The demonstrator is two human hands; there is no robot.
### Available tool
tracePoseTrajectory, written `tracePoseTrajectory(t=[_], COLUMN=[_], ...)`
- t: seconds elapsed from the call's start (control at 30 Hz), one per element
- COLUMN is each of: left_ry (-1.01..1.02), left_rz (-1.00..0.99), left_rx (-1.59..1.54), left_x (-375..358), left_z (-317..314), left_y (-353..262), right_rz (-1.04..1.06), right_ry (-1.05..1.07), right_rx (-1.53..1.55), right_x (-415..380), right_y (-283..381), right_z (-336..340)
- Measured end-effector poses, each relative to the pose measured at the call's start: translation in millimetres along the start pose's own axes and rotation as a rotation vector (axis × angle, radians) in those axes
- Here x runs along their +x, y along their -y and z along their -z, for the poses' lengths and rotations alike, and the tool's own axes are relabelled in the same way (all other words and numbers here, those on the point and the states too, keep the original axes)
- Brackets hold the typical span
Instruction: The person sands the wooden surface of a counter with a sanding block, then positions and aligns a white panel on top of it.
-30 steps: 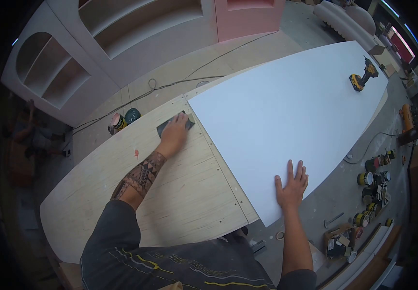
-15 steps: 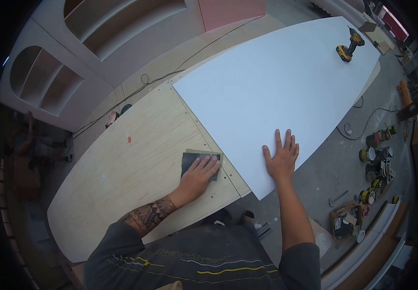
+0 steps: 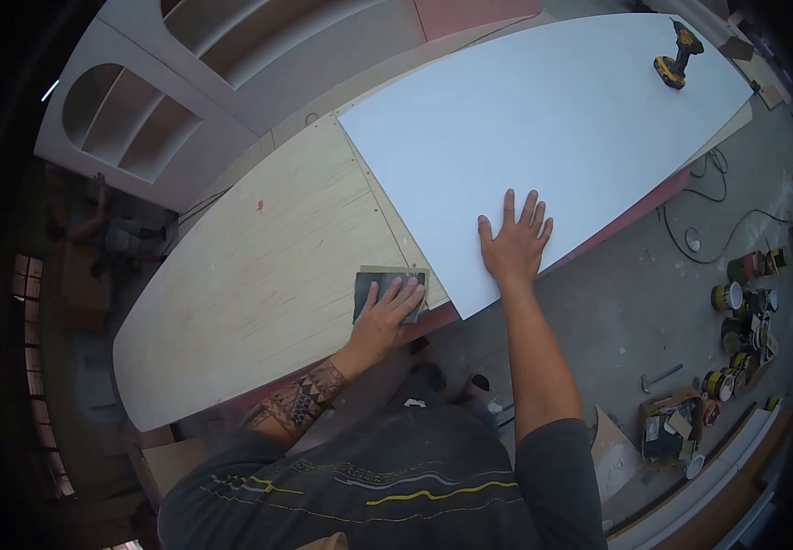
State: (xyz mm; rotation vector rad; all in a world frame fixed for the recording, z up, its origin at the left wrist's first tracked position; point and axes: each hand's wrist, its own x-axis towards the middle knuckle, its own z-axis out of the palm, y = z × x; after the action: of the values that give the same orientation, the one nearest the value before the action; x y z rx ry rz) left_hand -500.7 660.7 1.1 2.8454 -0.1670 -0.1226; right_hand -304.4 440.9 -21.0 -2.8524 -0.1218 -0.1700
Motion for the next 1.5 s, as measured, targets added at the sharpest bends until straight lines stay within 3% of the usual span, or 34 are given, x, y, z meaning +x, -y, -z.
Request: tracePoseTrajectory(t=[0.07, 0.13, 0.2, 0.23, 0.3, 0.33, 0.43, 0.5, 0.53, 0.6, 0.7, 0.77, 0.8, 0.87, 0.93, 1.03, 1.07, 1.1, 1.17, 1.2, 1.23, 1.33, 1.4, 1.5], left_ry=[0.056, -0.138, -0.238, -0.344, -0.247, -0.221, -0.178, -0.17, -0.19, -0.048, -0.221, -0.272, -0.272, -0.378, -0.319, -0.334, -0.341, -0.356, -0.229, -0.323, -0.288, -0.381, -0.427, -0.466], left_rz=[-0.066, 0.277, 0.765, 0.896, 1.101, 1.077, 0.535, 0.326, 0.356, 0.177, 0.702, 1.112, 1.128, 1.357, 0.999, 0.481, 0.335, 0.356, 0.216, 0.317, 0.472, 0.922, 1.249, 1.195], left_rx=[-0.044, -0.003, -0.049, -0.123, -0.022, 0.034, 0.08, -0.011, -0.008, -0.09, 0.075, 0.025, 0.015, -0.076, 0.173, -0.085, -0.132, -0.135, -0.184, -0.06, -0.008, -0.01, 0.029, 0.12], left_x=[-23, -54, -103, -121, -134, -117, -58, -35, -42, -61, -177, -268, -276, -286, -220, -112, -98, -109, -142, -181, -228, -369, -426, -372], left_z=[15, 40, 56, 73, 55, 38, -20, -32, -26, -16, 2, 21, 24, 33, -3, -24, -29, -21, -5, -20, 1, 16, 23, 3], left_y=[58, 129, 221, 230, 226, 191, 52, -39, -32, -16, 97, 169, 178, 189, 134, 21, 4, 13, 40, 74, 99, 194, 243, 231], right_rz=[0.01, 0.026, 0.013, 0.028, 0.009, 0.007, 0.014, 0.03, 0.032, 0.043, 0.068, 0.064, 0.036, 0.011, 0.019, 0.027, 0.049, 0.065, 0.088, 0.084, 0.096, 0.054, 0.051, 0.038], right_ry=[0.008, 0.023, 0.035, 0.031, 0.047, 0.036, 0.025, 0.021, 0.037, 0.038, 0.038, 0.032, 0.038, 0.038, 0.036, 0.031, 0.029, 0.026, 0.015, 0.011, 0.013, 0.0, -0.002, -0.015], right_rx=[-0.007, -0.014, -0.014, -0.008, -0.007, -0.014, -0.057, -0.065, -0.08, -0.106, -0.146, -0.165, -0.199, -0.238, -0.246, -0.274, -0.279, -0.283, -0.292, -0.3, -0.308, -0.315, -0.332, -0.351], right_x=[1, -3, -1, 1, 2, 2, 3, 2, 3, 4, 1, 1, 2, 3, 3, 7, 8, 10, 14, 15, 17, 17, 20, 24], right_y=[-3, -3, -4, -7, -5, -4, -4, -7, -8, -9, -10, -5, 0, 4, 4, -1, -6, -11, -19, -21, -20, -18, -21, -27], right_z=[2, 1, 0, -1, -4, -6, -9, -9, -7, -7, -7, -7, -6, -4, -5, -9, -10, -13, -18, -19, -20, -23, -29, -31])
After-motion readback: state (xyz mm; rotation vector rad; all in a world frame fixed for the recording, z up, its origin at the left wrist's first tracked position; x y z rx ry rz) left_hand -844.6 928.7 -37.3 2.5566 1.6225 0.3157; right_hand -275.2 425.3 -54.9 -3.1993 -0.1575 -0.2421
